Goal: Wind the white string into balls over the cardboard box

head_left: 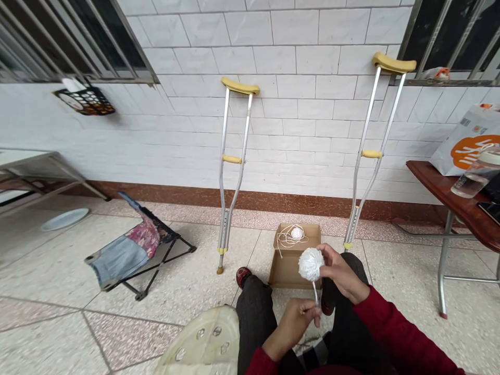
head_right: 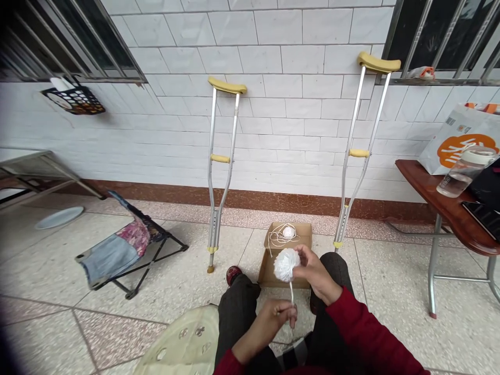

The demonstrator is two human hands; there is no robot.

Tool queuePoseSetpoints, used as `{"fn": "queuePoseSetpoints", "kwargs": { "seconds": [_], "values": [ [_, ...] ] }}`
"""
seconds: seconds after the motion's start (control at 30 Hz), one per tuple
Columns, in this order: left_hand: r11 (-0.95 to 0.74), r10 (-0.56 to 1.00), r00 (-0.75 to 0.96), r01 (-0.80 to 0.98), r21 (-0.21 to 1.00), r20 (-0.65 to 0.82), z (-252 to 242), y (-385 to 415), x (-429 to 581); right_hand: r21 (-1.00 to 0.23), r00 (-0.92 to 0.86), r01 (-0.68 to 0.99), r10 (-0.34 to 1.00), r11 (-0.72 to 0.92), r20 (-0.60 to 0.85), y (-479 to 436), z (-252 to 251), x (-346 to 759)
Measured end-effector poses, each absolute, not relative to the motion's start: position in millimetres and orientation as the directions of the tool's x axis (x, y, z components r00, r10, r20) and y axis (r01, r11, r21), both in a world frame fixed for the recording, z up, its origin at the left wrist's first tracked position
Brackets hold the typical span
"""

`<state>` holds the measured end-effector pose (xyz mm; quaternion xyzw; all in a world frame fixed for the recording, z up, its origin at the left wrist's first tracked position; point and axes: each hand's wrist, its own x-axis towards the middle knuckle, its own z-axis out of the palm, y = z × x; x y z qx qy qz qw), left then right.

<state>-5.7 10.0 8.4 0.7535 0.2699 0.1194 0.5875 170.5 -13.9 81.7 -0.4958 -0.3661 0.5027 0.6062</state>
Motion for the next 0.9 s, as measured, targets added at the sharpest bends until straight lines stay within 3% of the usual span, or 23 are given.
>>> {"fn": "queuePoseSetpoints", "kwargs": {
  "seconds": [0.1, 0.17, 0.3, 0.4, 0.6, 0.7, 0.77, 0.83, 0.9],
  "values": [
    [-0.264, 0.513, 0.846, 0.317, 0.911, -0.146, 29, 7, -11, -0.999, 0.355, -0.040, 0.934, -0.025, -0.038, -4, 53, 178],
    [-0.359, 0.568, 0.819, 0.337, 0.870, -0.083, 48, 19, -18, -0.993, 0.286, -0.014, 0.951, -0.115, -0.114, -9, 30, 173],
    [-0.586, 0.607, 0.787, 0.348, 0.732, 0.113, 69, 48, -26, -0.907, -0.099, -0.226, 0.934, -0.356, -0.342, -36, 11, 153],
    [-0.572, 0.642, 0.753, 0.343, 0.745, 0.146, 61, 53, -21, -0.835, -0.220, -0.407, 0.927, -0.371, -0.304, -51, 33, 148],
    [-0.290, 0.645, 0.762, 0.312, 0.905, -0.056, 32, 25, -9, -0.904, -0.004, -0.411, 0.992, -0.120, -0.130, -38, 83, 166],
    [-0.239, 0.558, 0.822, 0.287, 0.928, -0.111, 35, 12, -10, -0.988, 0.273, -0.149, 0.962, 0.027, -0.015, -18, 67, 177],
    [-0.261, 0.530, 0.840, 0.289, 0.921, -0.114, 43, 10, -13, -0.998, 0.392, 0.062, 0.920, -0.002, 0.023, -11, 44, 179],
    [-0.319, 0.551, 0.830, 0.299, 0.899, -0.081, 53, 15, -18, -0.989, 0.354, 0.131, 0.935, -0.066, -0.016, -12, 20, 177],
    [-0.392, 0.602, 0.798, 0.317, 0.864, -0.019, 62, 24, -22, -0.985, 0.186, 0.052, 0.971, -0.163, -0.151, -22, 3, 170]
  ]
}}
